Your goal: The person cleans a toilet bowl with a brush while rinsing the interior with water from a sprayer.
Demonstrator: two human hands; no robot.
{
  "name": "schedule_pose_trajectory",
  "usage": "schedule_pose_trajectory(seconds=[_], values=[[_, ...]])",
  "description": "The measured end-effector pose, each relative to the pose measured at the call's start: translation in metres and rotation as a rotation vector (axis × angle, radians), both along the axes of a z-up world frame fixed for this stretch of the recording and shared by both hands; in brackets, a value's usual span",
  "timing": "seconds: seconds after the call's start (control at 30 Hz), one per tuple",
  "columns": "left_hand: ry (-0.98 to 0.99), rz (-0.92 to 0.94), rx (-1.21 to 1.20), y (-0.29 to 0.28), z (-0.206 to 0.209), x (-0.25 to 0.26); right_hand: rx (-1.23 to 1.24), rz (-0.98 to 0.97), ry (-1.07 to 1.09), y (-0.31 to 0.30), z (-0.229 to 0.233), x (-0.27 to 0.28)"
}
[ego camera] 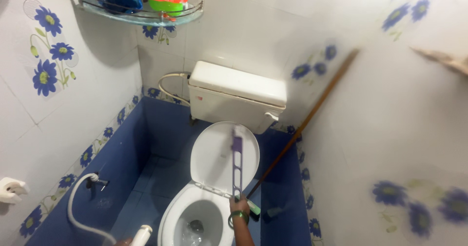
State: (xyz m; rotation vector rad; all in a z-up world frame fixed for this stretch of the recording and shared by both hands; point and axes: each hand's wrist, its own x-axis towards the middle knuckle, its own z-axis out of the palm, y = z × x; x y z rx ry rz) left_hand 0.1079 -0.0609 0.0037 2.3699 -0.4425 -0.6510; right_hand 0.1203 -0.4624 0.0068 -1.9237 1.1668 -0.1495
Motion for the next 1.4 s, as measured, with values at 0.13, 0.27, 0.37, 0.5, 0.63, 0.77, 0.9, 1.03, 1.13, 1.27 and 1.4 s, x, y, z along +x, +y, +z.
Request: schedule_pose_trajectory(seconds=[0.13, 0.27, 0.37, 0.5, 0.63, 0.77, 0.9, 1.03, 1.13, 1.27, 1.4], values=[[0.007, 0.008, -0.011, 0.004, -0.003, 0.002, -0.253, 0.435, 0.407, 0.000, 0.005, 0.031], [0.022, 0.020, -0.017, 0.013, -0.004, -0.001, -0.180, 0.662, 0.782, 0.007, 0.000, 0.026], [0.034, 0.016, -0.021, 0.022, -0.005, 0.002, -0.329, 0.740, 0.735, 0.003, -0.005, -0.007], [0.050, 0.023, -0.042, 0.016, -0.030, 0.016, -0.489, 0.839, 0.752, -0.013, 0.001, -0.004], [0.062, 0.011, -0.045, 0.014, -0.041, 0.021, -0.534, 0.701, 0.662, -0.036, 0.010, 0.011], [0.082, -0.001, -0.052, 0.014, -0.046, 0.017, -0.453, 0.464, 0.523, -0.051, 0.013, 0.000], [0.086, -0.004, -0.076, 0.016, -0.048, 0.019, -0.206, 0.059, 0.521, -0.044, 0.000, -0.042], [0.083, -0.004, -0.090, 0.021, -0.049, 0.019, -0.131, 0.097, 0.633, -0.017, -0.040, -0.078], [0.076, 0.003, -0.099, 0.018, -0.045, 0.014, -0.198, 0.254, 0.661, -0.005, -0.059, -0.079], [0.058, 0.007, -0.085, 0.023, -0.039, 0.006, -0.328, 0.463, 0.639, 0.006, -0.055, -0.065], [-0.026, 0.025, -0.023, 0.025, -0.030, 0.001, -0.467, 0.574, 0.611, -0.001, -0.022, -0.032]])
